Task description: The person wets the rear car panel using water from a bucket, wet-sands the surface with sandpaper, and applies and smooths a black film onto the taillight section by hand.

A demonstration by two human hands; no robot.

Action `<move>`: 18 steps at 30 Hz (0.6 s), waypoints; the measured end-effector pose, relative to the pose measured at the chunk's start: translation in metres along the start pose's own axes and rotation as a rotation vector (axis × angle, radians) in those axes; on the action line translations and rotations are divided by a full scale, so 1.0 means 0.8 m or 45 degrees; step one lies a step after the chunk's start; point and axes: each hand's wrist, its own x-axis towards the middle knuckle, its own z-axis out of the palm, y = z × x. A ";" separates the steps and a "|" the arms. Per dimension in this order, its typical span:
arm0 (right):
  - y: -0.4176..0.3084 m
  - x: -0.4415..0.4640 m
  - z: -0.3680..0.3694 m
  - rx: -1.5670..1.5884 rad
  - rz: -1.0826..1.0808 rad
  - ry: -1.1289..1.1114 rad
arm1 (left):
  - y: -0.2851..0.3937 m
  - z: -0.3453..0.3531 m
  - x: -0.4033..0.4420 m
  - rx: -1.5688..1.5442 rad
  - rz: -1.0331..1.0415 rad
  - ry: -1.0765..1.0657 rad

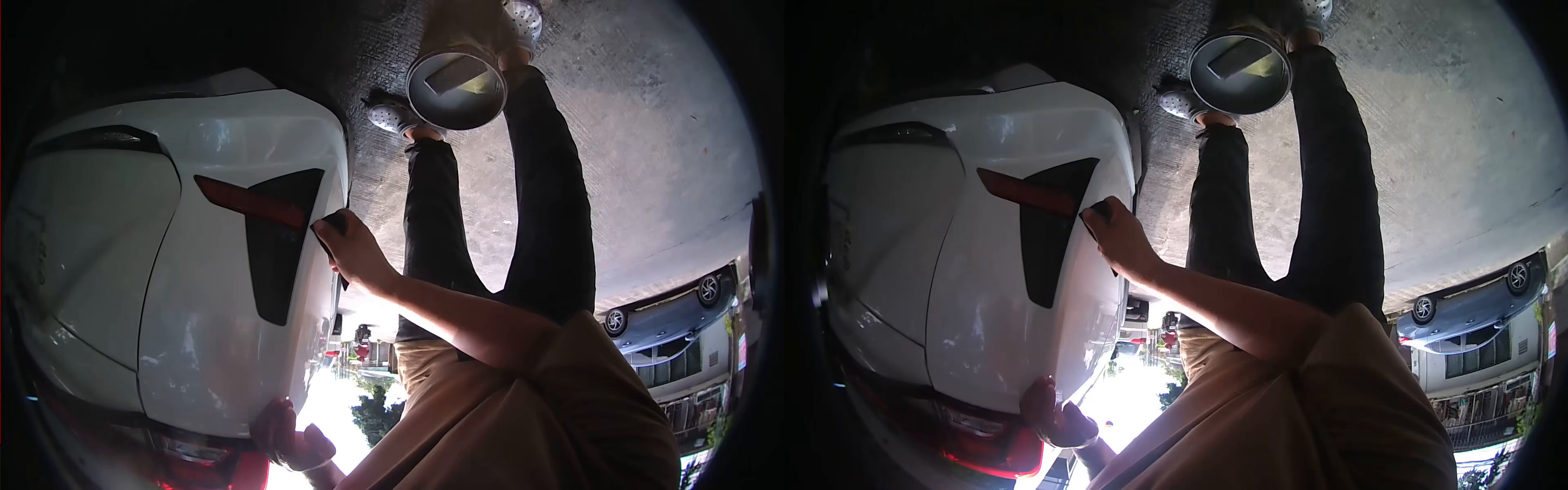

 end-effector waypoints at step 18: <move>-0.036 0.045 -0.035 -0.147 0.109 -0.278 | -0.005 0.001 -0.004 -0.044 0.020 -0.011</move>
